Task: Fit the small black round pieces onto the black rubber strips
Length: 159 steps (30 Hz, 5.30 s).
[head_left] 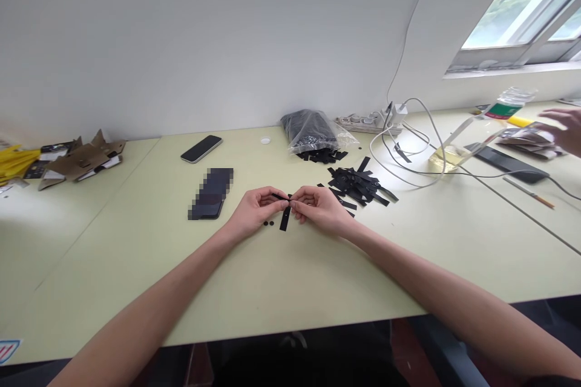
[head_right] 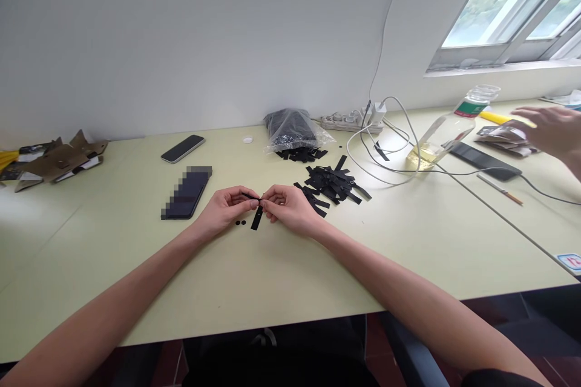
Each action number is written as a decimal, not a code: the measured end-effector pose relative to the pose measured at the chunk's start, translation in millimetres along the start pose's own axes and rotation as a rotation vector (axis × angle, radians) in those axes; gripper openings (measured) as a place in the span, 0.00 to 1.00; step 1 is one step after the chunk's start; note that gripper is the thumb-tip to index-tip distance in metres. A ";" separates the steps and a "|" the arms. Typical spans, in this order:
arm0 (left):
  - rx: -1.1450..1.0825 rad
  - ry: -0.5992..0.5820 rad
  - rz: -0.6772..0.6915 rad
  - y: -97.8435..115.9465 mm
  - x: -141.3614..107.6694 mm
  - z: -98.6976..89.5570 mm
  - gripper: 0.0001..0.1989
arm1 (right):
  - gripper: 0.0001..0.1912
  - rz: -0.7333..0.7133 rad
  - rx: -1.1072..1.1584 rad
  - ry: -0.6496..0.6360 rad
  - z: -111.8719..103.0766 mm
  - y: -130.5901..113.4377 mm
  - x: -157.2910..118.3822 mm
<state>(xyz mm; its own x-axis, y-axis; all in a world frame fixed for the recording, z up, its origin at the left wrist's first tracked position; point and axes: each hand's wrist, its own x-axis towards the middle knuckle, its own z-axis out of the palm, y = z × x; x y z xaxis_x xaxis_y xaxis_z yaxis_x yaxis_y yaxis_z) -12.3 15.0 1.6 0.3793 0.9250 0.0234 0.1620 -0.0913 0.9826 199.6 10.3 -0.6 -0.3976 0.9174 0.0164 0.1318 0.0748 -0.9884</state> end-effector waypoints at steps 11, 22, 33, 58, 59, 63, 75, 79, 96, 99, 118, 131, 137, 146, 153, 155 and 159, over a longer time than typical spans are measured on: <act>0.001 -0.002 0.008 -2.0 0.3 -0.7 0.13 | 0.12 -0.006 0.018 -0.003 0.5 2.0 0.2; 0.200 0.069 0.097 3.6 -5.0 3.8 0.11 | 0.15 -0.027 -0.031 -0.025 1.0 -5.0 -1.9; 0.194 0.120 0.069 4.8 -2.5 1.4 0.14 | 0.14 -0.025 -0.088 -0.019 -5.5 -10.6 -2.7; 0.756 -0.125 0.028 12.0 -4.2 -47.1 0.13 | 0.11 0.010 -0.189 0.093 -7.5 -11.6 -1.2; 0.752 -0.133 0.025 11.8 -4.8 -47.1 0.12 | 0.11 0.008 -0.193 0.093 -7.6 -11.1 -1.1; 0.729 -0.149 0.011 14.0 -8.3 -44.3 0.10 | 0.11 0.002 -0.201 0.091 -8.1 -9.1 -0.5; 0.459 -0.064 0.138 20.0 -10.6 -5.7 0.10 | 0.13 -0.050 -0.282 0.051 -7.6 -4.1 -0.7; 0.419 -0.029 0.179 16.1 -10.2 -0.3 0.09 | 0.14 -0.053 -0.281 0.007 -5.0 -4.7 -2.2; 0.374 -0.002 0.150 12.1 -9.4 0.5 0.15 | 0.22 0.082 -0.018 -0.008 1.3 -17.5 -4.5; 0.348 -0.019 0.129 13.5 -10.3 1.1 0.15 | 0.23 0.074 -0.026 -0.031 0.4 -22.9 -6.8; 0.484 0.098 0.251 7.9 -8.2 2.9 0.12 | 0.12 -0.109 -0.295 0.096 -4.7 -17.6 -4.5; 0.634 -0.011 0.311 4.3 -9.0 -1.3 0.12 | 0.13 0.302 -1.070 0.558 -123.4 -37.5 -9.3; 0.686 -0.034 0.314 5.1 -9.2 -2.1 0.12 | 0.18 0.440 -1.023 0.617 -141.5 -6.9 5.4; 0.698 -0.056 0.315 2.6 -7.8 -2.5 0.14 | 0.11 0.138 -0.591 0.830 -138.1 -4.1 10.8; 0.710 -0.042 0.322 3.7 -7.7 -1.7 0.14 | 0.15 0.012 -0.239 0.570 -106.5 -40.8 -4.2; 0.718 -0.027 0.325 4.0 -7.3 -2.5 0.14 | 0.16 0.048 -0.258 0.466 -95.6 -43.0 -5.3; 0.738 -0.023 0.306 2.8 -6.6 -4.9 0.14 | 0.14 0.122 -0.522 0.399 -87.0 -35.3 -2.1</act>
<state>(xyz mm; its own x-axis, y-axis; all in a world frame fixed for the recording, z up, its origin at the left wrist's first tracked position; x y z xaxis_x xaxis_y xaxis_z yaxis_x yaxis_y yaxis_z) -18.8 10.4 5.0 0.5217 0.8124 0.2602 0.6057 -0.5676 0.5576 274.8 39.7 47.3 0.0016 0.9980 0.0624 0.6166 0.0482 -0.7858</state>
